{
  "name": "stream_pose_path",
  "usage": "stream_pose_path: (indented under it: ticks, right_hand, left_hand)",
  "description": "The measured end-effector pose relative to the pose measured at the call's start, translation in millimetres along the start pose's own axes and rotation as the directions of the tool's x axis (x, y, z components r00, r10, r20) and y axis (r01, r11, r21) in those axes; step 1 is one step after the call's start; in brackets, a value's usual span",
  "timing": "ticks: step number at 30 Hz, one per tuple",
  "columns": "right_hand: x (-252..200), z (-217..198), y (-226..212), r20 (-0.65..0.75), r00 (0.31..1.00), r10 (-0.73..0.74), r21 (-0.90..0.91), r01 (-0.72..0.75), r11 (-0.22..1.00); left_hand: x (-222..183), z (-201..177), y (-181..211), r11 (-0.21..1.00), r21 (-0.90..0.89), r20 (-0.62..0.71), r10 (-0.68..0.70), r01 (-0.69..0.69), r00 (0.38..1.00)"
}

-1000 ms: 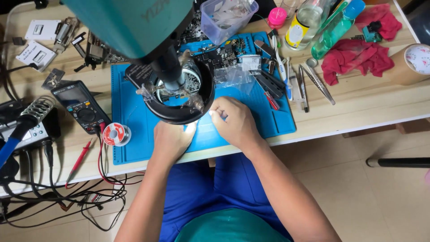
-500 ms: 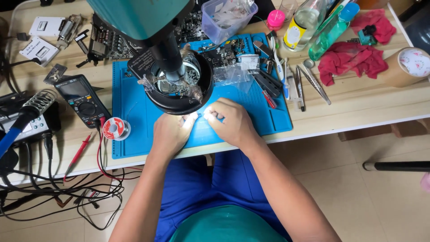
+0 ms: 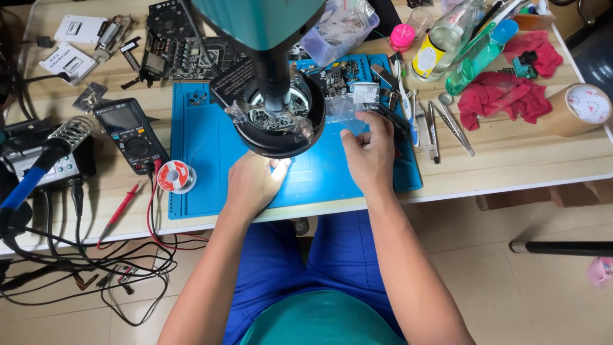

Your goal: Preparing and organizing small electronic components by removing them from plastic packaging and placing them on a work mat.

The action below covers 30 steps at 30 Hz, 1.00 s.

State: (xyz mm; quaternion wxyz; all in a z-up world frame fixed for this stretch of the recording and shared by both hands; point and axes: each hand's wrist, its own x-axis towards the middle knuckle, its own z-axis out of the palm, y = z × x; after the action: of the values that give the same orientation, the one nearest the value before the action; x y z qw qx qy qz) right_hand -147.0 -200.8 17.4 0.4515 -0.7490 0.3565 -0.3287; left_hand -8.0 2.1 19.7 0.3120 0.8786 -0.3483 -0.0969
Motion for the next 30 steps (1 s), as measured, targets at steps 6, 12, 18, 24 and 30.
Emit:
stream_pose_path:
  ticks: [6,12,18,24,30]
  right_hand:
    - [10,13,23,-0.085,0.996,-0.021,-0.078,0.015,0.997]
    - [8,13,17,-0.029,0.999,-0.029,-0.088,0.026,0.996]
    - [4,9,19,0.151,0.979,-0.134,-0.045,0.142,0.989]
    - [-9,3,-9,0.060,0.966,-0.250,-0.148,0.256,0.955]
    - [-14,11,4,0.216,0.869,-0.446,0.060,0.444,0.894]
  left_hand:
    - [3,1,-2,0.998,0.026,-0.009,0.049,-0.048,0.999]
    - [0,0,1,0.998,-0.036,-0.030,0.051,-0.052,0.998]
    - [4,6,-10,0.962,-0.233,-0.119,0.120,-0.145,0.986]
    - [1,4,-5,0.944,-0.284,-0.172,0.121,-0.167,0.978]
    - [-3,1,11,0.945,-0.297,-0.106,0.108,-0.135,0.988]
